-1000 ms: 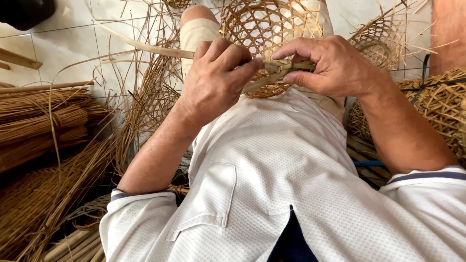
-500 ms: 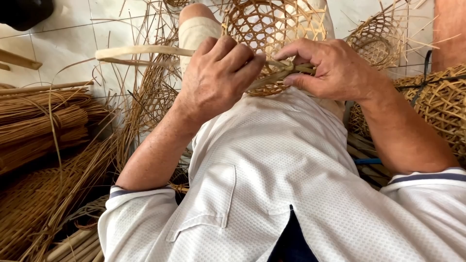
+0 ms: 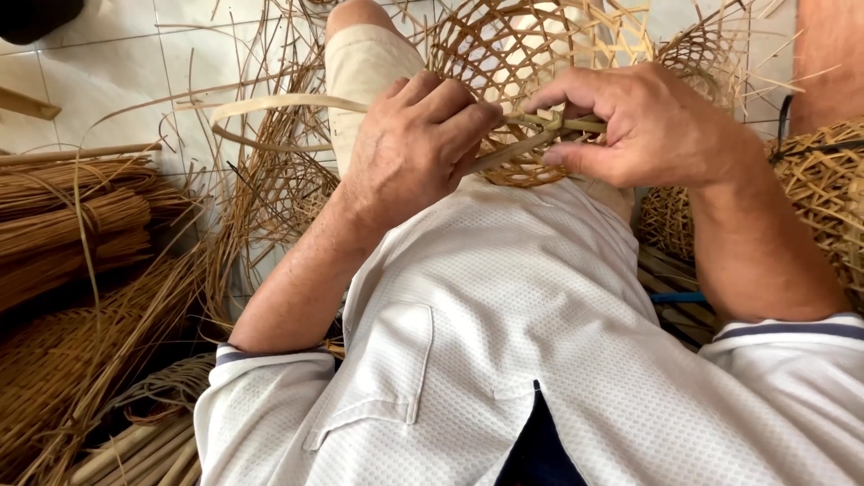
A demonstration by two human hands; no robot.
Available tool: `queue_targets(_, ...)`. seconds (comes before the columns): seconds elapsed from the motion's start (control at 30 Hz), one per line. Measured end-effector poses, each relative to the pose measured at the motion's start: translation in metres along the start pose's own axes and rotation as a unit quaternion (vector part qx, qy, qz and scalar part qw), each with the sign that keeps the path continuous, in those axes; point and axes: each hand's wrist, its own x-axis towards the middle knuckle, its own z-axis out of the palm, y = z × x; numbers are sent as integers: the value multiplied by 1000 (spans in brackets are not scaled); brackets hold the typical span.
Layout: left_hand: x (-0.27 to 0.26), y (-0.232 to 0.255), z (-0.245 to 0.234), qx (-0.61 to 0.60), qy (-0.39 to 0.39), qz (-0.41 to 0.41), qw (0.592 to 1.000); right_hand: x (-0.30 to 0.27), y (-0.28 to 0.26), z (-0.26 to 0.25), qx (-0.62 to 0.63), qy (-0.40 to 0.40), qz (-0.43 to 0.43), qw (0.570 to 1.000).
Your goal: Weaving a basket using thin strips of wood or rattan, involving intricate hand movements to thread and tighten the weave.
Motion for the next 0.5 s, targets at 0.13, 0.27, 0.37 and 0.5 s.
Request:
queue_targets(0.13, 2, 1, 1, 3, 10, 7, 1000, -9, 0, 8, -53, 28, 8, 998)
queue_targets(0.27, 2, 1, 0, -20, 14, 9, 1000, -13, 1, 12, -61, 57, -30, 996)
queue_targets(0.37, 0, 2, 0, -18, 13, 8, 1000, -15, -1, 15, -79, 73, -48, 993)
queue_targets(0.5, -1, 2, 1, 13, 26, 31, 999, -21, 4, 21, -119, 102, -68, 985)
